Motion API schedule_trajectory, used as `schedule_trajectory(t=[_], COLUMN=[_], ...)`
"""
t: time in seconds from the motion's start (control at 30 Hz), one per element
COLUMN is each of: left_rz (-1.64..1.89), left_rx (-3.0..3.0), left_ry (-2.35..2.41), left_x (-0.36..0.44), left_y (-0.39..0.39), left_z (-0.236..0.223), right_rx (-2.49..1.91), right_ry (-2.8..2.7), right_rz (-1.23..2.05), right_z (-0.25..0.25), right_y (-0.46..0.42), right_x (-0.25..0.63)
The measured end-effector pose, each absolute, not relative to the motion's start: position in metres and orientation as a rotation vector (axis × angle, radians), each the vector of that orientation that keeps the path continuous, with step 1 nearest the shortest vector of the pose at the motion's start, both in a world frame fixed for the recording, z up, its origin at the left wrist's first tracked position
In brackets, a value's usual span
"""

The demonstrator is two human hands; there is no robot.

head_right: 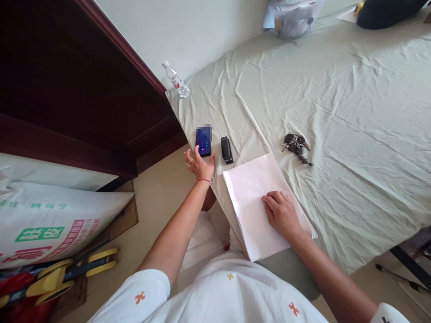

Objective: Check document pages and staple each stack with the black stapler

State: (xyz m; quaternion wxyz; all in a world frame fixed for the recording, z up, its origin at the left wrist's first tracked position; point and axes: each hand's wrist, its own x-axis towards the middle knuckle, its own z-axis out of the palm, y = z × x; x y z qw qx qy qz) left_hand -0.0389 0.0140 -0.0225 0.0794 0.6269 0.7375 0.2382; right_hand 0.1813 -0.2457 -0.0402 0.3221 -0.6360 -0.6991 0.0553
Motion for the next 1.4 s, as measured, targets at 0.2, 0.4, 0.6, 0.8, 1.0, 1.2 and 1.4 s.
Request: schedule_trajectory(t=[0.2, 0.4, 0.6, 0.8, 1.0, 1.2, 1.4], left_rz=[0.598, 0.564, 0.551, 0.563, 0.569, 0.566, 0.56], left_rx=[1.833, 1.807, 1.81, 1.816, 1.803, 1.81, 1.79], left_ry=[2.246, 2.262, 2.266, 2.265, 2.258, 2.261, 2.262], left_x=[-0.0381, -0.0358, -0.0358, -0.0364, -0.036, -0.0364, -0.0368], left_y=[0.0134, 0.0122, 0.0125, 0.0129, 0.0125, 0.0131, 0.013], left_z=[-0.0263, -0.0221, -0.0233, -0.0244, -0.024, -0.0247, -0.0247], right_rx=[-1.667, -1.655, -1.651, -1.659, -1.649, -1.667, -1.664], right_ry=[-1.848, -1.837, -1.841, -1.818, -1.816, -1.843, -1.819], right_rz=[0.122, 0.15, 0.133, 0.169, 0.155, 0.142, 0.166], right_z=[-0.0411, -0.0423, -0.041, -0.0413, -0.0408, -0.0406, -0.0412], right_y=[-0.246, -0.2461, -0.2457, -0.2456, -0.2454, -0.2454, -0.2455], right_x=[0.1819, 0.1822, 0.1822, 0.182, 0.1817, 0.1824, 0.1818])
